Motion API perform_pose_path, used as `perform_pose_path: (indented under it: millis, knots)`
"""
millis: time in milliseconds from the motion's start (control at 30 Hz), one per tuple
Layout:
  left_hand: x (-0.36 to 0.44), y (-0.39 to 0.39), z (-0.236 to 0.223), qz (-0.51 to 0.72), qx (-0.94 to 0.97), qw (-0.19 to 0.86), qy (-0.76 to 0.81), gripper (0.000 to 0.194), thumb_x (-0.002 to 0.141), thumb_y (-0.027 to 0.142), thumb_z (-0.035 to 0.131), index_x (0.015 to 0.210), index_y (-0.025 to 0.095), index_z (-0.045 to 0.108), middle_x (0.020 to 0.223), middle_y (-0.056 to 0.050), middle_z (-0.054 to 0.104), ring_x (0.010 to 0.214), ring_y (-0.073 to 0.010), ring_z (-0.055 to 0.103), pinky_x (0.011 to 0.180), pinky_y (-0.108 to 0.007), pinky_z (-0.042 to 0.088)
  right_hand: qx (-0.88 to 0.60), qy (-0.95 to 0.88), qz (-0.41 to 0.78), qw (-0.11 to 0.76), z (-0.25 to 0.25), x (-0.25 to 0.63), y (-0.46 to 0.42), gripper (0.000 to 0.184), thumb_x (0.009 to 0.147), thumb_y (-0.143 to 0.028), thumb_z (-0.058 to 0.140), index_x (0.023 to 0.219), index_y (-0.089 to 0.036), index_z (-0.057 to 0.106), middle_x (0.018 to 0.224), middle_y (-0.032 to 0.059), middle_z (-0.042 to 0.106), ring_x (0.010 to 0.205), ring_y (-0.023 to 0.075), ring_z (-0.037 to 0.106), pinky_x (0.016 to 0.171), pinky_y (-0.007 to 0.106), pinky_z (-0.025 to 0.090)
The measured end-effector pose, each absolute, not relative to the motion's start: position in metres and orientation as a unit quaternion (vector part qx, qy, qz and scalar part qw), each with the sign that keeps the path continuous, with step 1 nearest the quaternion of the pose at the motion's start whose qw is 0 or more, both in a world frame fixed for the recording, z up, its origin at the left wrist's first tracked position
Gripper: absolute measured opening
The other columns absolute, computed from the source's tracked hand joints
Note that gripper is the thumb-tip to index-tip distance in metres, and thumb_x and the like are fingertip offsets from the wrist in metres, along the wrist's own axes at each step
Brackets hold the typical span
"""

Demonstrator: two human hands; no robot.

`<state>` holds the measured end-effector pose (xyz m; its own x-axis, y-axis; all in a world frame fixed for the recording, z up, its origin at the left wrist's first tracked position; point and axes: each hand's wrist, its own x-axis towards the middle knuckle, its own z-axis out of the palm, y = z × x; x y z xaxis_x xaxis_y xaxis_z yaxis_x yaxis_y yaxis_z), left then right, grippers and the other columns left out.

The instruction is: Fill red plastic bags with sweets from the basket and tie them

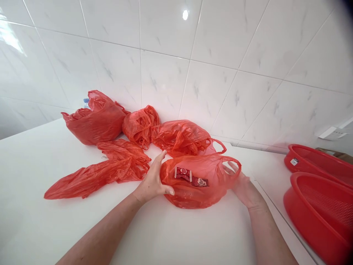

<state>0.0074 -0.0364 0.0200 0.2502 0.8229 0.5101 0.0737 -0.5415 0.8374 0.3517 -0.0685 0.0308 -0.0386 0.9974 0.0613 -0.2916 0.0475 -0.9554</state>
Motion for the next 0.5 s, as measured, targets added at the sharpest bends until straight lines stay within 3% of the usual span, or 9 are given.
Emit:
perform_pose_path:
  millis: [100, 167, 233, 333, 433, 500]
  knots:
    - [0.007, -0.033, 0.013, 0.465, 0.718, 0.400, 0.328, 0.120, 0.039, 0.033, 0.088, 0.142, 0.021, 0.028, 0.144, -0.016, 0.033, 0.133, -0.0370, 0.025, 0.108, -0.050, 0.022, -0.415, -0.484, 0.602, 0.481, 0.034, 0.342, -0.072, 0.085, 0.056, -0.059, 0.076, 0.129, -0.028, 0.045, 0.137, 0.0116, 0.045, 0.121, 0.0303, 0.046, 0.097, 0.047, 0.039]
    - [0.010, -0.034, 0.013, 0.450, 0.710, 0.427, 0.333, 0.109, 0.043, 0.029, 0.086, 0.139, 0.023, 0.035, 0.136, -0.014, 0.046, 0.128, -0.0358, 0.036, 0.104, -0.049, 0.030, -0.402, -0.507, 0.598, 0.472, 0.038, 0.326, -0.072, 0.087, 0.055, -0.054, 0.079, 0.130, -0.029, 0.044, 0.136, 0.0098, 0.047, 0.122, 0.0287, 0.046, 0.098, 0.045, 0.038]
    - [0.013, -0.036, 0.017, 0.448, 0.696, 0.446, 0.340, 0.078, 0.054, 0.028, 0.081, 0.126, 0.024, 0.051, 0.120, -0.010, 0.060, 0.115, -0.0323, 0.051, 0.095, -0.044, 0.041, -0.397, -0.511, 0.585, 0.489, 0.040, 0.308, -0.070, 0.079, 0.059, -0.050, 0.078, 0.128, -0.029, 0.047, 0.132, 0.0081, 0.051, 0.120, 0.0273, 0.048, 0.097, 0.044, 0.040]
    - [0.015, -0.039, 0.027, 0.455, 0.654, 0.471, 0.380, 0.023, 0.070, 0.032, 0.069, 0.090, 0.019, 0.068, 0.089, -0.007, 0.069, 0.086, -0.0258, 0.063, 0.072, -0.034, 0.051, -0.453, -0.458, 0.545, 0.537, 0.040, 0.290, -0.067, 0.049, 0.067, -0.044, 0.074, 0.111, -0.025, 0.061, 0.116, 0.0070, 0.063, 0.109, 0.0274, 0.056, 0.091, 0.042, 0.045]
    - [0.010, -0.039, 0.037, 0.521, 0.563, 0.511, 0.387, 0.021, 0.074, 0.036, 0.066, 0.077, 0.016, 0.066, 0.078, -0.005, 0.069, 0.074, -0.0214, 0.064, 0.064, -0.029, 0.051, -0.460, -0.403, 0.506, 0.609, 0.041, 0.293, -0.067, 0.028, 0.070, -0.041, 0.072, 0.093, -0.026, 0.067, 0.103, 0.0040, 0.068, 0.102, 0.0278, 0.059, 0.087, 0.041, 0.048]
    - [0.006, -0.038, 0.040, 0.576, 0.482, 0.563, 0.343, 0.024, 0.075, 0.040, 0.066, 0.080, 0.016, 0.064, 0.080, -0.005, 0.069, 0.075, -0.0205, 0.065, 0.066, -0.030, 0.051, -0.404, -0.397, 0.498, 0.657, 0.044, 0.302, -0.068, 0.027, 0.073, -0.043, 0.069, 0.096, -0.031, 0.066, 0.109, 0.0016, 0.066, 0.108, 0.0277, 0.056, 0.089, 0.043, 0.048]
